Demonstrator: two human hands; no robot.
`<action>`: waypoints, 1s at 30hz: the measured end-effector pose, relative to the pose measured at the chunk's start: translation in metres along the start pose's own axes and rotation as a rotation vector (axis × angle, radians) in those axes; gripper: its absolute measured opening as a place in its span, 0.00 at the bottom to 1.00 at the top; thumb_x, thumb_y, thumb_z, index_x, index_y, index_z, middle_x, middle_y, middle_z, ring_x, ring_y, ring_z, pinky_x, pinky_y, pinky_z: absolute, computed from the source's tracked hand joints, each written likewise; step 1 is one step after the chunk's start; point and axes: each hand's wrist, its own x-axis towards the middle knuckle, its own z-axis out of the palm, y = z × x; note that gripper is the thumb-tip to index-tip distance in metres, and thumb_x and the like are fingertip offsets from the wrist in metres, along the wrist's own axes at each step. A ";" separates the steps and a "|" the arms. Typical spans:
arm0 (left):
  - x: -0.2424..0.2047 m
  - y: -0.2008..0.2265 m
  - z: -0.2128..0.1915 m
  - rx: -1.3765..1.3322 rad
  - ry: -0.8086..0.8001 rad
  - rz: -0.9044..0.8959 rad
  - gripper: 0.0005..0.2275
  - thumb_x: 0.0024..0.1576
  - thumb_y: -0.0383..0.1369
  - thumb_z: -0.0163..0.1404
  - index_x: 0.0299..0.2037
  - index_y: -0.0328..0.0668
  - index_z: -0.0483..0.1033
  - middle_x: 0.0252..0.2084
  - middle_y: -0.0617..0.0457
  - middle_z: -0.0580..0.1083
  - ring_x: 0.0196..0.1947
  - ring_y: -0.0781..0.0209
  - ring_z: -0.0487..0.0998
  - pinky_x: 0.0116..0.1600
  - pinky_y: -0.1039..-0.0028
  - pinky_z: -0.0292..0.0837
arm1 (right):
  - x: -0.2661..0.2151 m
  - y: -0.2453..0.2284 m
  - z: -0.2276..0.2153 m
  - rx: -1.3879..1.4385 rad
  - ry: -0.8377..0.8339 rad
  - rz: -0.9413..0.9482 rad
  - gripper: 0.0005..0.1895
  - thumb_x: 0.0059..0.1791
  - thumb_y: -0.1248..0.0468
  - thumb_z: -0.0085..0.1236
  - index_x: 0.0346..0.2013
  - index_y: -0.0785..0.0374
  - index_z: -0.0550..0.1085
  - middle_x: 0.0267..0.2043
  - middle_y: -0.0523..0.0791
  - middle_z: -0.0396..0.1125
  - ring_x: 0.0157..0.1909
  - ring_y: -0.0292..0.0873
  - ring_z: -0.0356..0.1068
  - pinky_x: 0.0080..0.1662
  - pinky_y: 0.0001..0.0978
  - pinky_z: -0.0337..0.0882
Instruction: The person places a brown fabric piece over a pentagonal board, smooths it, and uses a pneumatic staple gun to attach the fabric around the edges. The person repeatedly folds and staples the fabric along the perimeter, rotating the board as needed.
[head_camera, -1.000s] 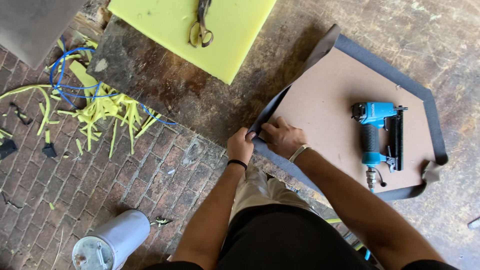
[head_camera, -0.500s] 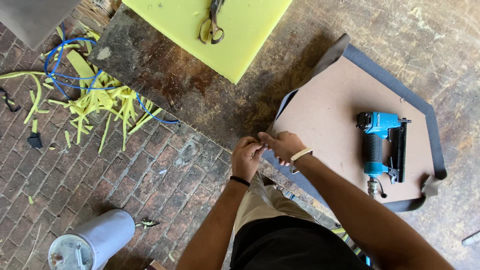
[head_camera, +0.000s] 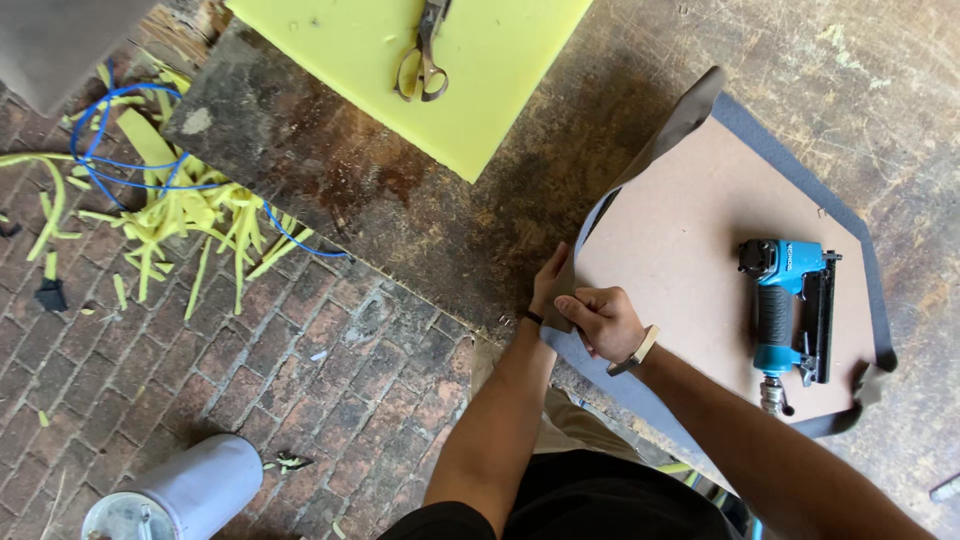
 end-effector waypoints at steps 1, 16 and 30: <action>-0.001 -0.002 -0.002 0.001 0.001 -0.004 0.28 0.63 0.55 0.33 0.59 0.43 0.73 0.51 0.51 0.76 0.50 0.59 0.77 0.52 0.68 0.73 | 0.002 0.004 -0.004 0.001 -0.022 -0.032 0.25 0.56 0.59 0.52 0.16 0.67 0.69 0.08 0.44 0.62 0.09 0.36 0.62 0.15 0.32 0.60; -0.006 -0.007 -0.036 0.248 0.093 0.082 0.09 0.65 0.33 0.48 0.49 0.35 0.73 0.35 0.52 0.75 0.33 0.61 0.76 0.37 0.69 0.75 | 0.042 0.039 -0.024 -0.120 -0.065 -0.062 0.16 0.55 0.60 0.54 0.27 0.65 0.76 0.16 0.47 0.66 0.15 0.37 0.67 0.19 0.33 0.67; -0.002 -0.013 -0.028 0.712 0.297 0.233 0.16 0.53 0.18 0.57 0.52 0.28 0.77 0.42 0.47 0.78 0.40 0.57 0.78 0.48 0.67 0.73 | -0.060 0.109 -0.211 -0.816 0.751 0.546 0.56 0.38 0.54 0.77 0.67 0.69 0.49 0.58 0.67 0.65 0.55 0.66 0.70 0.57 0.53 0.72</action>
